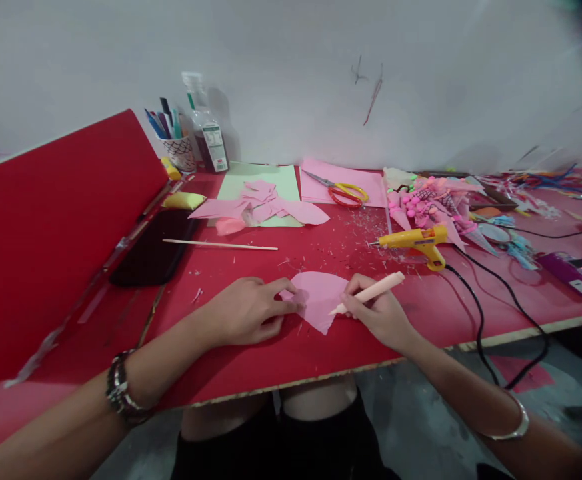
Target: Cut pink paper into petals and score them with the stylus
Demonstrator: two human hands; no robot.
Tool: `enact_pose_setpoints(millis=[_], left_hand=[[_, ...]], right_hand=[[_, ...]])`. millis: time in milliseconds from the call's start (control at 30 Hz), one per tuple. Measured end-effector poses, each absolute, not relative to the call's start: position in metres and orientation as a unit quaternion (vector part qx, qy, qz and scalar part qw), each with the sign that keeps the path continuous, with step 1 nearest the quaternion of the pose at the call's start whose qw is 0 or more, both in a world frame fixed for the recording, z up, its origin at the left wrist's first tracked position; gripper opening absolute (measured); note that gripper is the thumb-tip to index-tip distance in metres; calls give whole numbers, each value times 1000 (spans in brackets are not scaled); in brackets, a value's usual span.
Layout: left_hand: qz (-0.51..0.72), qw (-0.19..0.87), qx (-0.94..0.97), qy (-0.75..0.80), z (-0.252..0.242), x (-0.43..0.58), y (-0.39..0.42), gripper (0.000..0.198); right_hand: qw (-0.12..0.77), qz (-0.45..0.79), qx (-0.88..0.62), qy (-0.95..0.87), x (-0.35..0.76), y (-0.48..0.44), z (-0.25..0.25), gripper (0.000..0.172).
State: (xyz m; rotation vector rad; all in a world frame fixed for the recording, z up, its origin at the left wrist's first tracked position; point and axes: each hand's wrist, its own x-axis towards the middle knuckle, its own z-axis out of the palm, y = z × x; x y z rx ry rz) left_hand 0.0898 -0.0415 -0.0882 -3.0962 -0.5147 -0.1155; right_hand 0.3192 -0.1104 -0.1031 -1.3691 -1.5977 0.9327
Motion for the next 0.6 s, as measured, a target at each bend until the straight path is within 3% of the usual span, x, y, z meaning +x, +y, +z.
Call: enact_pose_setpoints(millis=[233, 600], left_hand=[[-41, -2, -986, -164, -89, 89, -41, 35], [-28, -14, -984, -176, -88, 89, -42, 35]], right_hand=[[359, 374, -515, -682, 300, -105, -106, 20], [354, 376, -512, -686, 298, -104, -108, 20]])
